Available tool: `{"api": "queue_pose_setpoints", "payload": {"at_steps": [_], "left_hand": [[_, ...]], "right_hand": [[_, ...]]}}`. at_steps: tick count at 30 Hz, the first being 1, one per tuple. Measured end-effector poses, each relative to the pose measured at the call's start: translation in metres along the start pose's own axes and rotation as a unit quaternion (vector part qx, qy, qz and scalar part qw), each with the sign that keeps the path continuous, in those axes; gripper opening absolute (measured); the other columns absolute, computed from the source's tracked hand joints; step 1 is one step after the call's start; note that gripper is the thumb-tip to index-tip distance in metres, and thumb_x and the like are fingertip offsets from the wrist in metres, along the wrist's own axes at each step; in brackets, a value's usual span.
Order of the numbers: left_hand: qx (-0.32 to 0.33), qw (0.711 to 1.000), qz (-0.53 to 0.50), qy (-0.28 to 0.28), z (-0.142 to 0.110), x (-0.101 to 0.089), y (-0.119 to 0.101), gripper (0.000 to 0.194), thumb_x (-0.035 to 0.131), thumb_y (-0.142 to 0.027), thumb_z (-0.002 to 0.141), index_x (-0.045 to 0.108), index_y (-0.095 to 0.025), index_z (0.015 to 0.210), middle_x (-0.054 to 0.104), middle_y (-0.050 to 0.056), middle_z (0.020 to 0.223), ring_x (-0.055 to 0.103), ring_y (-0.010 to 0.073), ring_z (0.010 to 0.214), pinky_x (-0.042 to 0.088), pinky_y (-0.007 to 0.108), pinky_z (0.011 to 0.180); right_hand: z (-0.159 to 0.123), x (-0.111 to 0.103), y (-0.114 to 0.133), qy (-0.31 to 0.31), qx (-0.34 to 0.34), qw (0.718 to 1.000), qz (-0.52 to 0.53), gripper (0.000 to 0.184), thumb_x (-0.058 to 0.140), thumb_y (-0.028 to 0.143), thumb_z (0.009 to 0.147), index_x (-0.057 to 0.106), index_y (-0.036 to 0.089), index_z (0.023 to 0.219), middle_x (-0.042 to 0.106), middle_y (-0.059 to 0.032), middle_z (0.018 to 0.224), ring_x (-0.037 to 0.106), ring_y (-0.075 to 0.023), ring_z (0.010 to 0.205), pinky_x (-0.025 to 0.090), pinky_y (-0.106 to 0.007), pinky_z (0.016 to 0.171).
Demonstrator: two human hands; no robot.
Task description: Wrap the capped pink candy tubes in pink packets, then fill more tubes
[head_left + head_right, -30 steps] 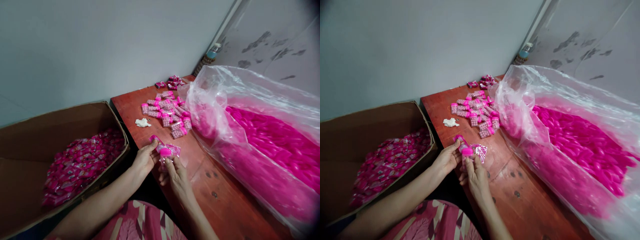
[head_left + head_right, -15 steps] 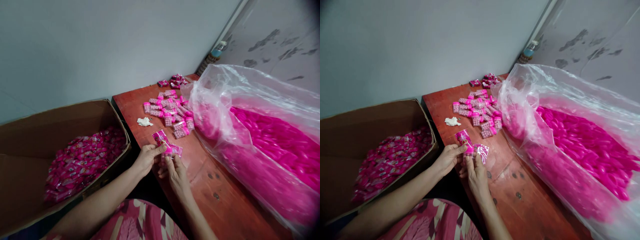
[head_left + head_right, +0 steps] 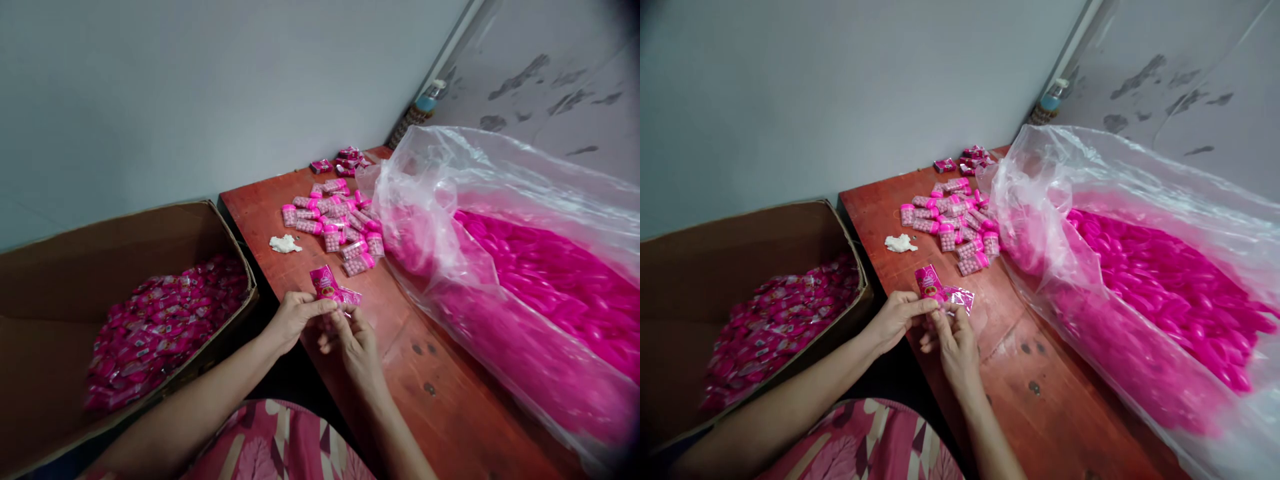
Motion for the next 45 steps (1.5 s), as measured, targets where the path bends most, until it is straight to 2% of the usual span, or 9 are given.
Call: {"api": "queue_pose_setpoints", "payload": {"at_steps": [6,15,21,24,26,31,39,42,45], "left_hand": [[-0.002,0.997,-0.056,-0.055,-0.001,-0.012,0.001,0.025,0.076,-0.029,0.056,0.066,-0.006,0.063,0.064,0.007,0.061,0.057,0.0119,0.054,0.047,0.024,0.056],[-0.013,0.997,-0.068,0.018,-0.017,0.004,0.006,0.026,0.071,-0.030,0.064,0.064,-0.006,0.060,0.059,0.005,0.054,0.054,0.0115,0.049,0.046,0.027,0.056],[0.147,0.970,-0.124,-0.147,-0.042,-0.056,-0.048,0.023,0.068,-0.033,0.068,0.068,-0.013,0.078,0.068,0.009,0.092,0.063,0.0215,0.087,0.046,0.038,0.085],[0.197,0.965,-0.011,-0.175,-0.043,-0.064,-0.064,0.031,0.062,-0.041,0.071,0.069,-0.015,0.088,0.067,0.010,0.100,0.060,0.0243,0.095,0.043,0.039,0.089],[0.201,0.958,0.146,-0.145,-0.033,-0.048,-0.061,0.032,0.066,-0.036,0.068,0.068,-0.018,0.094,0.064,0.009,0.107,0.057,0.0252,0.103,0.038,0.037,0.095],[0.266,0.853,0.446,-0.043,-0.001,0.013,-0.033,0.039,0.067,-0.030,0.068,0.063,-0.026,0.106,0.055,0.008,0.122,0.037,0.0268,0.123,0.011,0.044,0.106],[0.324,0.677,0.660,-0.036,0.012,0.034,-0.010,0.020,0.054,-0.028,0.079,0.066,-0.026,0.096,0.055,0.007,0.122,0.034,0.0284,0.124,0.012,0.055,0.104],[0.338,0.643,0.686,-0.044,0.010,0.034,-0.009,0.020,0.052,-0.026,0.081,0.065,-0.027,0.096,0.057,0.005,0.120,0.038,0.0267,0.122,0.017,0.056,0.102],[0.368,0.642,0.671,-0.048,0.005,0.035,-0.012,0.021,0.053,-0.028,0.081,0.065,-0.027,0.098,0.057,0.003,0.121,0.041,0.0268,0.120,0.022,0.055,0.102]], "right_hand": [[-0.007,0.001,0.004,0.020,0.014,0.999,0.047,0.030,0.062,0.029,0.077,0.048,0.024,0.103,0.065,-0.0018,0.090,0.065,-0.0147,0.075,0.054,-0.027,0.066],[0.009,0.006,0.006,0.002,0.015,0.999,0.032,0.027,0.070,0.029,0.067,0.048,0.020,0.081,0.061,0.0048,0.054,0.057,-0.0104,0.042,0.045,-0.018,0.041],[0.014,-0.011,0.023,-0.014,0.000,1.000,-0.005,0.025,0.067,0.035,0.069,0.051,0.019,0.081,0.063,0.0026,0.058,0.057,-0.0102,0.044,0.043,-0.018,0.041],[0.014,-0.042,0.031,-0.075,-0.012,0.997,-0.023,0.024,0.065,0.038,0.072,0.052,0.019,0.079,0.062,0.0021,0.058,0.055,-0.0095,0.044,0.042,-0.017,0.040],[0.014,-0.059,0.031,-0.101,-0.010,0.994,-0.033,0.023,0.063,0.039,0.073,0.053,0.019,0.078,0.062,0.0022,0.060,0.055,-0.0093,0.045,0.042,-0.017,0.041],[0.009,-0.076,0.023,-0.114,-0.001,0.993,-0.041,0.020,0.062,0.037,0.075,0.054,0.020,0.080,0.062,0.0022,0.061,0.056,-0.0100,0.047,0.042,-0.017,0.042],[0.004,-0.089,0.017,-0.129,-0.009,0.990,-0.059,0.021,0.062,0.037,0.074,0.055,0.018,0.079,0.062,0.0014,0.061,0.054,-0.0090,0.048,0.041,-0.018,0.044],[0.006,-0.089,0.023,-0.133,-0.031,0.986,-0.100,0.020,0.061,0.037,0.075,0.056,0.018,0.077,0.061,0.0021,0.063,0.055,-0.0089,0.051,0.043,-0.018,0.048],[0.009,-0.085,0.027,-0.144,-0.052,0.981,-0.122,0.020,0.062,0.036,0.075,0.057,0.019,0.083,0.062,0.0006,0.074,0.058,-0.0103,0.062,0.046,-0.020,0.056]]}}
Point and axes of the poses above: each hand's wrist, its own z-axis towards the middle knuckle, its own x-axis out of the palm, y = z × x, the point moved 9 cm from there along z, towards the middle knuckle
